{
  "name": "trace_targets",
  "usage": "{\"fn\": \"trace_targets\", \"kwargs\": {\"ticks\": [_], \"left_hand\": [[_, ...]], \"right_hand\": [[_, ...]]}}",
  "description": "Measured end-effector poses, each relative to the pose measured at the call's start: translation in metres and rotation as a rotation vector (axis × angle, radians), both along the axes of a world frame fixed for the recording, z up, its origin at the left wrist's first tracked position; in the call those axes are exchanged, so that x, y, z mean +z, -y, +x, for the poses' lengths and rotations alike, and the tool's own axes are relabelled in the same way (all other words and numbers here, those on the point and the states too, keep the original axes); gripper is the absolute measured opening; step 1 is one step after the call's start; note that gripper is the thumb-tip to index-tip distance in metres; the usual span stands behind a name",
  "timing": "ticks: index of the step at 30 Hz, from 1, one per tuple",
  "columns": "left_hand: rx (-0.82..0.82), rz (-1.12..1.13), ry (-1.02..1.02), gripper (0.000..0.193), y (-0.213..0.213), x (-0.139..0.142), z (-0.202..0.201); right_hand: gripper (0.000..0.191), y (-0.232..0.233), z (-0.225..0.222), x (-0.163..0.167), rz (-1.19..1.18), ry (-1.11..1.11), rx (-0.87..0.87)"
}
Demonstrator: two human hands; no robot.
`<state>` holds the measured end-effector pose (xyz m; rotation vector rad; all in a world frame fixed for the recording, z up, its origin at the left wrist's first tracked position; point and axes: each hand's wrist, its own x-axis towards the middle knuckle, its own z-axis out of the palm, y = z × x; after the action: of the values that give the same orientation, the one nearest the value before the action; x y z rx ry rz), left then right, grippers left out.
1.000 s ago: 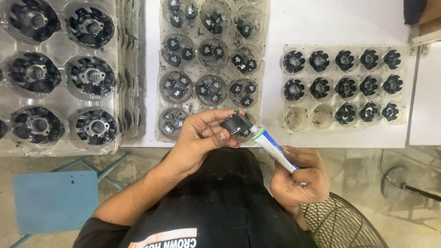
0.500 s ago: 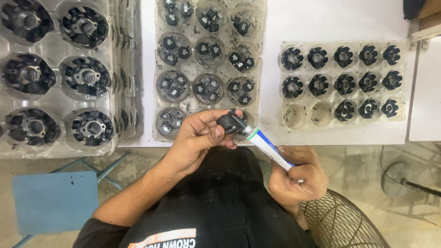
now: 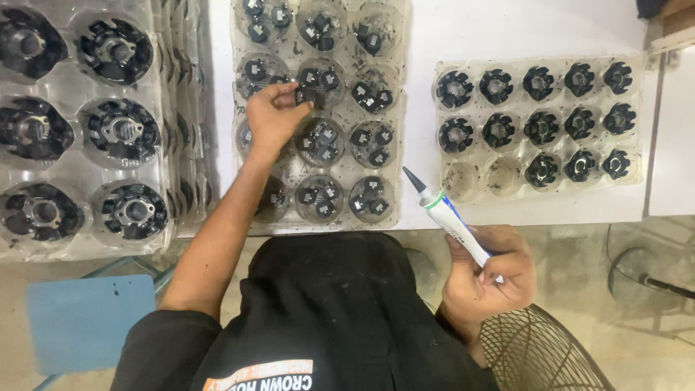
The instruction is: The person picks black rotor-like metal components one at a time from blister trays on a workbench and squeezes adhesive from a tube onto each part, then places the part back into the tray. They wipe the tube tip with a cloth and continue applying adhesive to more parts.
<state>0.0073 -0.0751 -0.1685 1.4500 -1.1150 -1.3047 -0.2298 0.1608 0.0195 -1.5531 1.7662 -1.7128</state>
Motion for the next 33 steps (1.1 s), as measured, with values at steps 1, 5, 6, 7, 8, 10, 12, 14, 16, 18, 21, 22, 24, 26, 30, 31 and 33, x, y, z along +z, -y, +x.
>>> {"fn": "trace_targets", "kwargs": {"ticks": [1,5,6,7,8,10,12,14,16,18,21,22,24,26,30,31,33], "left_hand": [[-0.016,0.004,0.239,0.045,0.003,-0.005,-0.001],[-0.075,-0.024,0.704,0.047,0.008,-0.014,-0.014],[-0.074,-0.051,0.759,0.047,0.01,-0.016,-0.018],[-0.071,-0.079,0.815,0.048,0.014,-0.018,-0.021],[-0.069,-0.109,0.87,0.049,0.016,-0.02,-0.024],[-0.11,-0.094,0.912,0.048,0.019,-0.024,-0.028],[-0.12,-0.091,0.929,0.047,0.021,-0.026,-0.031],[-0.103,-0.092,0.923,0.048,0.02,-0.023,-0.032],[-0.152,-0.073,0.917,0.05,0.02,-0.015,-0.029],[-0.16,-0.114,0.905,0.05,0.028,-0.005,-0.025],[-0.11,-0.268,0.837,0.042,0.052,0.006,-0.022],[-0.087,-0.329,0.795,0.037,0.068,0.008,-0.023],[-0.071,-0.467,0.789,0.031,0.103,0.008,-0.027],[-0.086,-0.621,0.857,0.029,0.134,0.002,-0.035],[-0.264,-0.47,1.012,0.029,0.172,-0.014,-0.052],[-0.296,-0.404,1.094,0.026,0.176,-0.015,-0.056],[-0.28,-0.404,1.115,0.02,0.176,-0.018,-0.062]], "right_hand": [[0.051,0.0,-0.001,-0.001,-0.011,0.003,-0.005],[0.05,0.006,-0.004,-0.007,-0.05,0.009,0.027],[0.049,0.007,-0.006,-0.008,-0.06,0.008,0.048],[0.049,0.009,-0.007,-0.009,-0.062,0.009,0.05],[0.049,0.011,-0.008,-0.009,-0.063,0.009,0.051],[0.048,0.012,-0.01,-0.009,-0.059,0.013,0.054],[0.048,0.013,-0.012,-0.008,-0.053,0.018,0.058],[0.047,0.013,-0.014,-0.009,-0.023,0.043,0.039],[0.047,0.014,-0.016,-0.01,-0.007,0.057,0.031],[0.046,0.016,-0.019,-0.012,-0.011,0.061,0.031],[0.046,0.017,-0.021,-0.016,-0.023,0.042,-0.003],[0.046,0.017,-0.021,-0.018,-0.006,0.041,-0.012],[0.046,0.015,-0.021,-0.019,0.028,0.04,-0.029],[0.046,0.014,-0.021,-0.021,0.031,0.027,-0.032],[0.045,0.013,-0.018,-0.025,0.054,0.003,-0.047],[0.045,0.014,-0.016,-0.026,0.04,0.008,-0.078],[0.045,0.015,-0.012,-0.029,0.02,0.017,-0.138]]}}
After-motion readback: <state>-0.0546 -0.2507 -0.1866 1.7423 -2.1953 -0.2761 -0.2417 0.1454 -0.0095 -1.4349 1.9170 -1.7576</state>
